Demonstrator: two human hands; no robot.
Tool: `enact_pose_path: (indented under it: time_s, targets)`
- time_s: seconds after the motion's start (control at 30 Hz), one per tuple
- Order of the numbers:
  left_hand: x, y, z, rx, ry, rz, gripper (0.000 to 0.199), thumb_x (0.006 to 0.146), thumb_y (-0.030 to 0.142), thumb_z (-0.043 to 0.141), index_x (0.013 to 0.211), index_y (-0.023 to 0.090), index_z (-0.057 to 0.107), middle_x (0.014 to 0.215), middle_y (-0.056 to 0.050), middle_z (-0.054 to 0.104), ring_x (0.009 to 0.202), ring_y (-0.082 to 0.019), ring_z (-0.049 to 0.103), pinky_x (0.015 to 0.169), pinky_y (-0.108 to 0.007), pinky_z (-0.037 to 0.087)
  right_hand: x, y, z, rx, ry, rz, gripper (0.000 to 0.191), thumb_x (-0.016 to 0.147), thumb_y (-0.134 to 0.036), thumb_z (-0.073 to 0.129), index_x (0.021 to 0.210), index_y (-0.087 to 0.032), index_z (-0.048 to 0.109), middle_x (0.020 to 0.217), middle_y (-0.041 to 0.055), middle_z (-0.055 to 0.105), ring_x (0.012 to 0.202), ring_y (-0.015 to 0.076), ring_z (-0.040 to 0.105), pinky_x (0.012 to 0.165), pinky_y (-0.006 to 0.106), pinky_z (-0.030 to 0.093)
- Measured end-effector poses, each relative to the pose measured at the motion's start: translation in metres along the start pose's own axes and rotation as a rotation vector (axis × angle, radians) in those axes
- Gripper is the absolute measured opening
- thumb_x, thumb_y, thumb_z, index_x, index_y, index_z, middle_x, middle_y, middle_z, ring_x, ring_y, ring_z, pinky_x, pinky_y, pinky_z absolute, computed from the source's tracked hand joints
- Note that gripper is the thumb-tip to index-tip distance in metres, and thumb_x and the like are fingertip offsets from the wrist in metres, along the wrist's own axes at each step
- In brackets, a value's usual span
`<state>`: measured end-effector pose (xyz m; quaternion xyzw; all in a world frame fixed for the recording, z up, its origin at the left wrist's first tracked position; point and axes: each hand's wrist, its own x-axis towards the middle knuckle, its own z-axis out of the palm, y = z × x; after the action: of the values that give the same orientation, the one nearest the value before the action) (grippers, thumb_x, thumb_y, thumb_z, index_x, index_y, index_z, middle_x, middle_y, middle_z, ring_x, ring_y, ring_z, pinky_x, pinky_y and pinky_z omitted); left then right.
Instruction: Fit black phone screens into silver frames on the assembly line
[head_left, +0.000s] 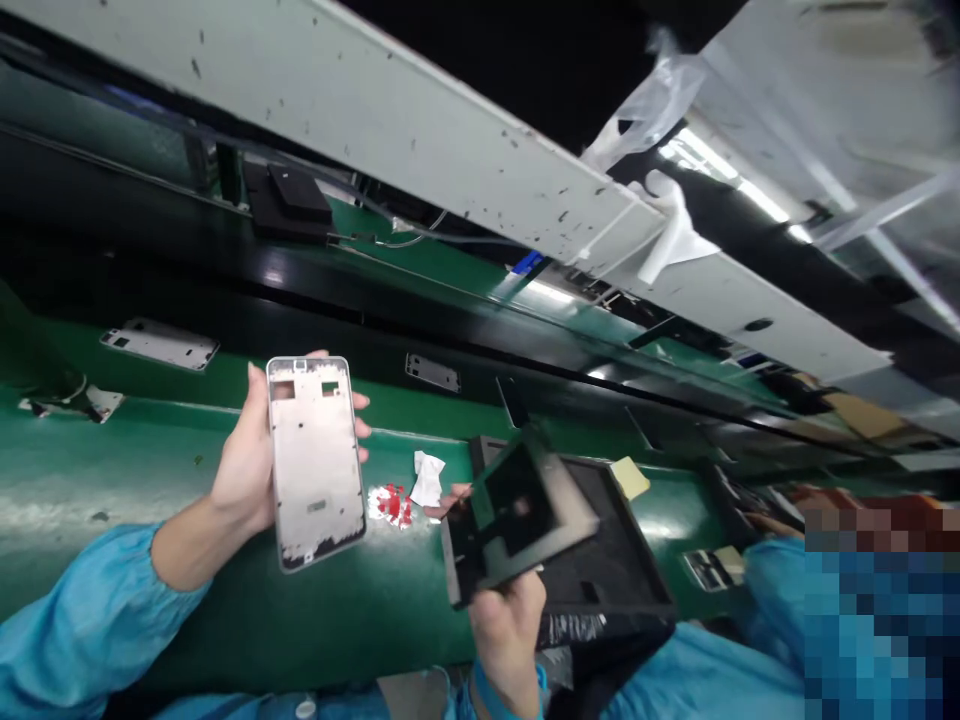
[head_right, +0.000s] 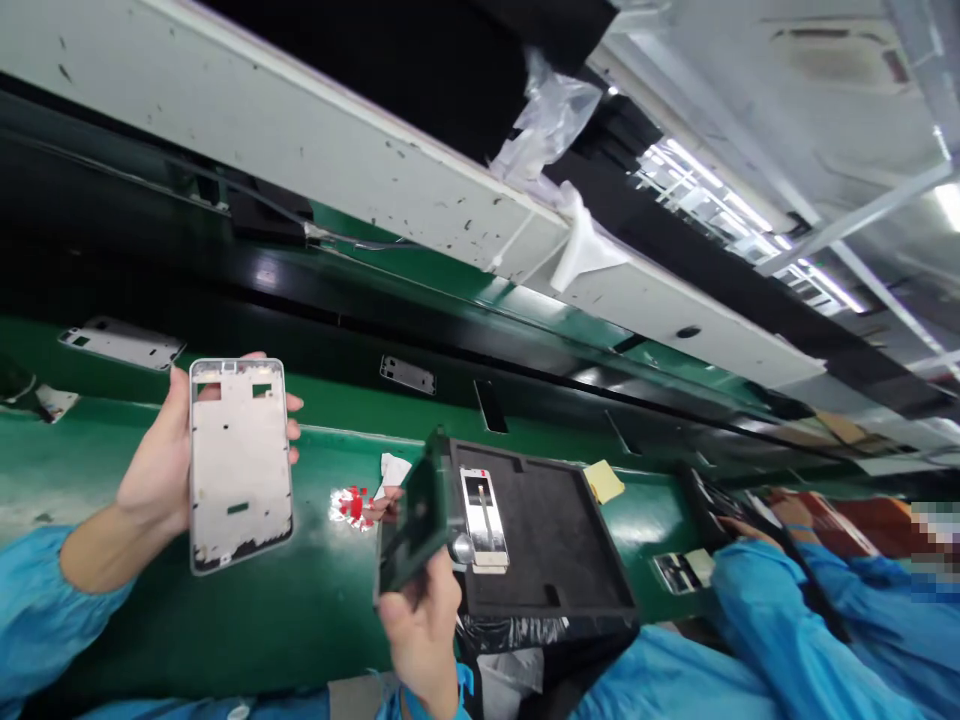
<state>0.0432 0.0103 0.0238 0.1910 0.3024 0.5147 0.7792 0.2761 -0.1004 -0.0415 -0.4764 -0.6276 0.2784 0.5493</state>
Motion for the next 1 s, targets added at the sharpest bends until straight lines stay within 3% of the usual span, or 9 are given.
enact_pose_path:
  time_s: [0.07,0.1,0.17,0.27,0.53,0.73,0.9,1.0]
  targets:
    - [0.006,-0.003,0.004,0.005,0.050,0.097,0.065,0.111,0.061,0.009,0.156,0.027,0.042,0.110,-0.013,0.075,0.085,-0.027,0.076,0.073,-0.047,0.066,-0.002,-0.003,-0.004,-0.175,-0.098,-0.044,0.062,0.103,-0.055,0.061,0.160,-0.035,0.049,0.136,0.0140,0.057,0.121,0.0303,0.063,0.096,0.046,0.060]
    - [0.009,-0.005,0.003,0.021,0.021,0.123,0.063,0.111,0.061,0.013,0.159,0.027,0.037,0.112,-0.013,0.075,0.089,-0.027,0.076,0.075,-0.049,0.066,0.000,-0.006,-0.005,-0.216,-0.147,-0.055,0.064,0.102,-0.054,0.065,0.160,-0.035,0.049,0.138,0.0136,0.055,0.124,0.0295,0.061,0.100,0.046,0.058]
    - [0.011,-0.008,-0.001,0.047,-0.081,0.159,0.067,0.108,0.068,0.033,0.160,0.027,0.035,0.118,-0.013,0.074,0.096,-0.028,0.076,0.081,-0.050,0.067,0.005,-0.010,-0.005,-0.264,-0.239,-0.065,0.063,0.103,-0.054,0.063,0.161,-0.034,0.049,0.140,0.0123,0.053,0.125,0.0268,0.059,0.103,0.042,0.056]
    - [0.011,-0.010,-0.010,0.065,-0.180,0.195,0.087,0.092,0.074,0.065,0.159,0.028,0.035,0.122,-0.012,0.073,0.101,-0.029,0.075,0.086,-0.051,0.067,0.012,-0.013,-0.004,-0.250,-0.303,-0.077,0.063,0.104,-0.055,0.061,0.162,-0.034,0.047,0.137,0.0110,0.054,0.123,0.0240,0.060,0.101,0.038,0.056]
    - [0.006,-0.001,-0.009,0.174,-0.191,0.318,0.074,0.093,0.070,0.066,0.148,0.027,0.043,0.121,-0.011,0.072,0.102,-0.031,0.075,0.085,-0.049,0.068,0.021,-0.017,0.001,-0.219,-0.351,-0.045,0.064,0.100,-0.054,0.068,0.159,-0.038,0.051,0.132,0.0101,0.057,0.122,0.0249,0.060,0.101,0.038,0.056]
    - [0.003,0.003,-0.019,0.388,-0.329,0.343,0.060,0.094,0.063,0.071,0.138,0.028,0.052,0.125,-0.012,0.071,0.105,-0.031,0.076,0.082,-0.041,0.066,0.023,-0.012,0.021,-0.076,-0.353,-0.012,0.068,0.098,-0.055,0.071,0.160,-0.038,0.050,0.127,0.0107,0.056,0.115,0.0245,0.061,0.099,0.041,0.055]
    - [0.009,0.004,-0.026,0.598,-0.390,0.379,0.045,0.096,0.053,0.073,0.131,0.029,0.059,0.116,-0.007,0.071,0.076,-0.015,0.071,0.058,-0.021,0.059,0.015,0.000,0.056,0.183,-0.199,0.077,0.077,0.095,-0.056,0.074,0.164,-0.037,0.043,0.121,0.0100,0.052,0.118,0.0240,0.061,0.102,0.043,0.057]
    - [0.012,0.001,-0.024,0.675,-0.367,0.380,0.044,0.095,0.049,0.074,0.131,0.027,0.062,0.112,-0.004,0.070,0.074,-0.015,0.068,0.055,-0.021,0.056,0.011,0.008,0.071,0.226,-0.148,0.102,0.080,0.095,-0.059,0.073,0.165,-0.034,0.042,0.119,0.0096,0.050,0.112,0.0215,0.063,0.098,0.040,0.060]
